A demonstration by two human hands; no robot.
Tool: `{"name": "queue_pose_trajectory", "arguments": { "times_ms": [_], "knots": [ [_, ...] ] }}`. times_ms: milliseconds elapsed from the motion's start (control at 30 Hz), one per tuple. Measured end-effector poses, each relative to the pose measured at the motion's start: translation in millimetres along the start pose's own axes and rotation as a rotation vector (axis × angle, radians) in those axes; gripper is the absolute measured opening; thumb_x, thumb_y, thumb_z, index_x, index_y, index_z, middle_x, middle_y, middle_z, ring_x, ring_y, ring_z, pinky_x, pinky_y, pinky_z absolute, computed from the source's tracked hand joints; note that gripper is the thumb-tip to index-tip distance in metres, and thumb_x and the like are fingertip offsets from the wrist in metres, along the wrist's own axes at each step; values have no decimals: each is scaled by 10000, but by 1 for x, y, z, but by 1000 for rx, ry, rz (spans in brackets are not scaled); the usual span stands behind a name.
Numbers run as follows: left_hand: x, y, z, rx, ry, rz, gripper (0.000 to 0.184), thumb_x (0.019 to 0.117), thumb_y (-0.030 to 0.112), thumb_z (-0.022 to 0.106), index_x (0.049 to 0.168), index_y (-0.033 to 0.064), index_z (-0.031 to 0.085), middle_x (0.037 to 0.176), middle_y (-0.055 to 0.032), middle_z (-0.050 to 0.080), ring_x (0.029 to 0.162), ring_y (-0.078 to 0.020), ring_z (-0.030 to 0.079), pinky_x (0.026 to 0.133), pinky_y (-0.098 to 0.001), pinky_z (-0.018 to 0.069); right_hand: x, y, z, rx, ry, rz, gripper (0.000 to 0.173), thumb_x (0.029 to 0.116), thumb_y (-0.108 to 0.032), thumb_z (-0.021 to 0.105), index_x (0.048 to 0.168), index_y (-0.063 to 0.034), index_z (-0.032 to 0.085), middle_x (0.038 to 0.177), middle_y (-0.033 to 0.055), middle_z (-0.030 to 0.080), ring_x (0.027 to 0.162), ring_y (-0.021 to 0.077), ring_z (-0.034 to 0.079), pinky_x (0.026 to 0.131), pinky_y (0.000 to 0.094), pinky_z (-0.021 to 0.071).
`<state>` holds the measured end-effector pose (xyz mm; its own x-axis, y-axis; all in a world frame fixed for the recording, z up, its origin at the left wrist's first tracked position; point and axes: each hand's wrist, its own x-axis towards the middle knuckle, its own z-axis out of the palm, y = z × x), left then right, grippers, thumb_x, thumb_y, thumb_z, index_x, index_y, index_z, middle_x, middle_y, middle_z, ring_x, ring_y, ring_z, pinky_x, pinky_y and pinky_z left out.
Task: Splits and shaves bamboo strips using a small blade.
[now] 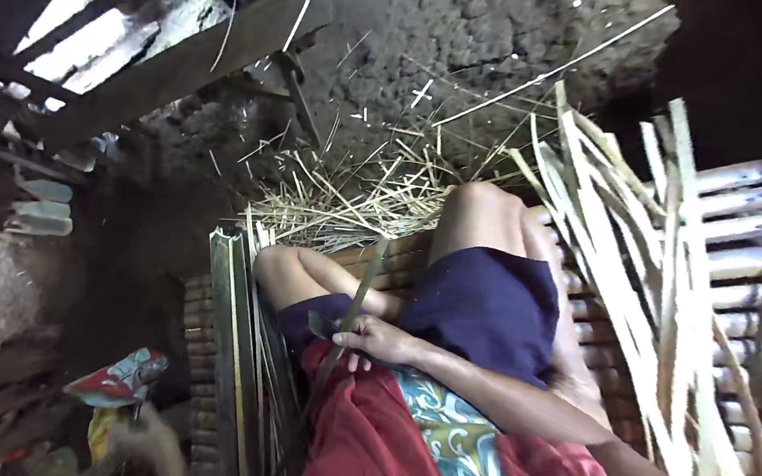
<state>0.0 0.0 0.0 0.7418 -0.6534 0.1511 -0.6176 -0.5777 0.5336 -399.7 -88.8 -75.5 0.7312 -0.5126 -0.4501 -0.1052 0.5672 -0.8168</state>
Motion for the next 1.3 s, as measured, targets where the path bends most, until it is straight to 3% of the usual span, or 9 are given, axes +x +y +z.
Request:
{"name": "queue_pose_trajectory", "arguments": {
  "times_ms": [100, 200, 367, 467, 533, 633, 767, 933, 1300],
  "knots": [
    [-41, 116, 57, -90, -332, 432, 410, 1041, 88, 498, 1338, -194, 512, 1384, -367, 538, 1231, -385, 618, 1044, -430, 508, -3, 2, 4, -173, -102, -34, 349, 1098, -276, 474, 1224, 3, 642, 878, 40, 710, 615, 55, 614, 589, 239, 525],
    [-104, 213, 102, -22, -784, 705, 449, 1028, 203, 592, 1374, -82, 573, 1255, -251, 674, 1157, -354, 671, 1022, -495, 523, -11, -1, 10, -316, -125, -114, 387, 1086, -318, 497, 1077, 14, 696, 805, 58, 682, 615, 103, 579, 637, 315, 511],
    [-146, 255, 117, -460, -1232, 517, 277, 1042, 115, 548, 1240, -54, 644, 833, -11, 707, 744, -45, 665, 735, -217, 568, -52, -29, -6, -617, -50, -29, 450, 973, -380, 689, 1134, 39, 669, 962, 273, 684, 934, 470, 667, 832, 687, 474],
    [-149, 257, 95, -729, -1415, 229, 224, 1037, 64, 531, 1195, -65, 622, 892, 18, 697, 649, -3, 639, 580, -169, 563, -82, -17, -37, -408, 288, -134, 335, 993, -328, 646, 1124, -29, 722, 888, 110, 707, 788, 226, 666, 736, 472, 540],
    [-156, 253, 86, -834, -1451, 175, 218, 1020, 65, 577, 1182, -70, 633, 982, 13, 648, 626, 26, 593, 541, -140, 544, -95, -7, -52, -146, 427, -382, 236, 1008, -289, 600, 1090, -124, 746, 854, -119, 682, 726, -76, 580, 666, 144, 498],
    [-163, 249, 84, -953, -1447, 108, 151, 1006, 124, 634, 1104, 11, 661, 966, 39, 656, 613, 47, 580, 515, -124, 528, -112, -18, -68, 141, 221, -569, 366, 1028, -386, 567, 1341, -201, 600, 964, -112, 679, 830, -8, 647, 750, 183, 565],
    [-167, 252, 78, -1000, -1408, 62, 136, 1013, 161, 631, 1028, 46, 702, 900, 56, 661, 593, 56, 568, 496, -113, 506, -121, -48, -65, 535, -183, -472, 551, 1045, -556, 451, 1523, -283, 414, 805, -96, 664, 551, -21, 600, 496, 127, 521],
    [-173, 251, 76, -1020, -1352, 71, 130, 1005, 152, 639, 1006, 52, 724, 887, 57, 693, 597, 65, 567, 503, -108, 491, -125, -65, -60, 735, -448, -195, 716, 805, -871, 449, 893, -170, 569, 580, -121, 504, 449, -24, 574, 420, 131, 498],
    [-176, 251, 77, -1059, -1335, 66, 157, 994, 113, 650, 1092, 8, 712, 892, 33, 678, 598, 48, 558, 505, -116, 486, -128, -70, -60, 728, -471, -108, 700, 846, -850, 438, 856, -157, 540, 547, -116, 469, 413, -29, 543, 396, 127, 475]
  ]
}}
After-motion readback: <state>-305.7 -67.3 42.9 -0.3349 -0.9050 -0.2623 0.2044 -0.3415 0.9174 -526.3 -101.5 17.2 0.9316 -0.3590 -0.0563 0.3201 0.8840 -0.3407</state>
